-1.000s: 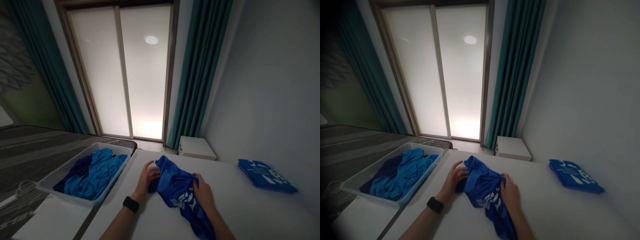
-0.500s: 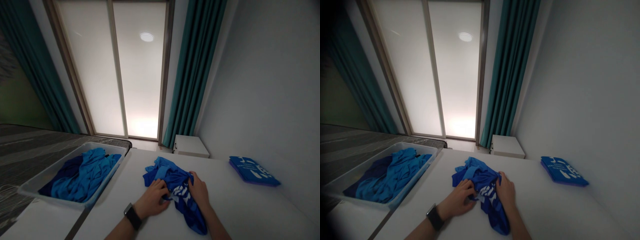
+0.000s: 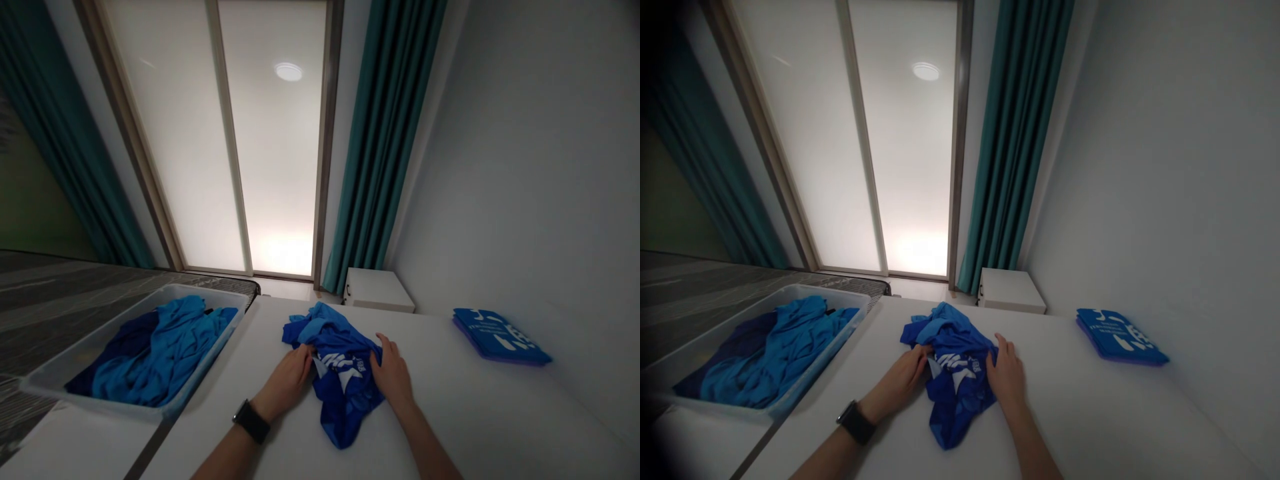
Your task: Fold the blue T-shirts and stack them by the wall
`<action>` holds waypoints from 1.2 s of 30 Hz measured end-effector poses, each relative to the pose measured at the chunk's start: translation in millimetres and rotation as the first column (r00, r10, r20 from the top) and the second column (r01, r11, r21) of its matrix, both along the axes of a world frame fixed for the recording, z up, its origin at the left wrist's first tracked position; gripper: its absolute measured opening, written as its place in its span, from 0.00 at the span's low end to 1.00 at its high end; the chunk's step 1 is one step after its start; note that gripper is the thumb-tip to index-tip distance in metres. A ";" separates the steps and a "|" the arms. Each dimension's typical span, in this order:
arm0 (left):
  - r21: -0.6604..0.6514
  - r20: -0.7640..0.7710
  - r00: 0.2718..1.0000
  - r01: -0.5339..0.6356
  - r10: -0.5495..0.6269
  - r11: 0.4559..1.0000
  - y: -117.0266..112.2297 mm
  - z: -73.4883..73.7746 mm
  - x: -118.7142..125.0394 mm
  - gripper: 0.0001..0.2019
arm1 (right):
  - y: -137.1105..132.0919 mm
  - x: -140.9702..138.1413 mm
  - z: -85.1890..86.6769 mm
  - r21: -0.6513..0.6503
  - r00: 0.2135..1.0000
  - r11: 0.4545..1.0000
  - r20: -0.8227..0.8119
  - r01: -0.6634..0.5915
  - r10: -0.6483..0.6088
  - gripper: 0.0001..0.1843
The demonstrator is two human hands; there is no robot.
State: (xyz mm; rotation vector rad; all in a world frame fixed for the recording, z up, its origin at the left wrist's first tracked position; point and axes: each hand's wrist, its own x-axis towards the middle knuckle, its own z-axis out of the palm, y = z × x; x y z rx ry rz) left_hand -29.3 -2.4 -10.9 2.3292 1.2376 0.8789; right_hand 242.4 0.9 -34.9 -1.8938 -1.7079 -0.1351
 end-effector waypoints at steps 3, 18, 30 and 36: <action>-0.008 -0.030 0.999 0.029 -0.029 1.000 0.7 -1.3 0.8 0.18 | -4.5 -4.2 9.8 0.189 0.999 0.982 0.048 -0.011 0.002 0.21; -0.064 0.080 0.997 0.009 -0.004 0.998 2.5 -0.9 4.0 0.14 | -48.8 -57.4 39.2 -0.131 0.733 0.735 0.074 -0.666 0.677 0.27; -0.094 0.379 0.877 -0.281 0.296 0.955 8.7 16.7 -9.4 0.14 | -19.7 -2.0 33.5 0.113 0.960 0.953 0.024 -0.281 0.280 0.19; -0.177 0.123 0.992 0.039 -0.017 0.983 -5.4 26.5 -2.0 0.15 | -24.7 -11.3 35.1 0.130 0.936 0.942 -0.132 -0.310 0.326 0.18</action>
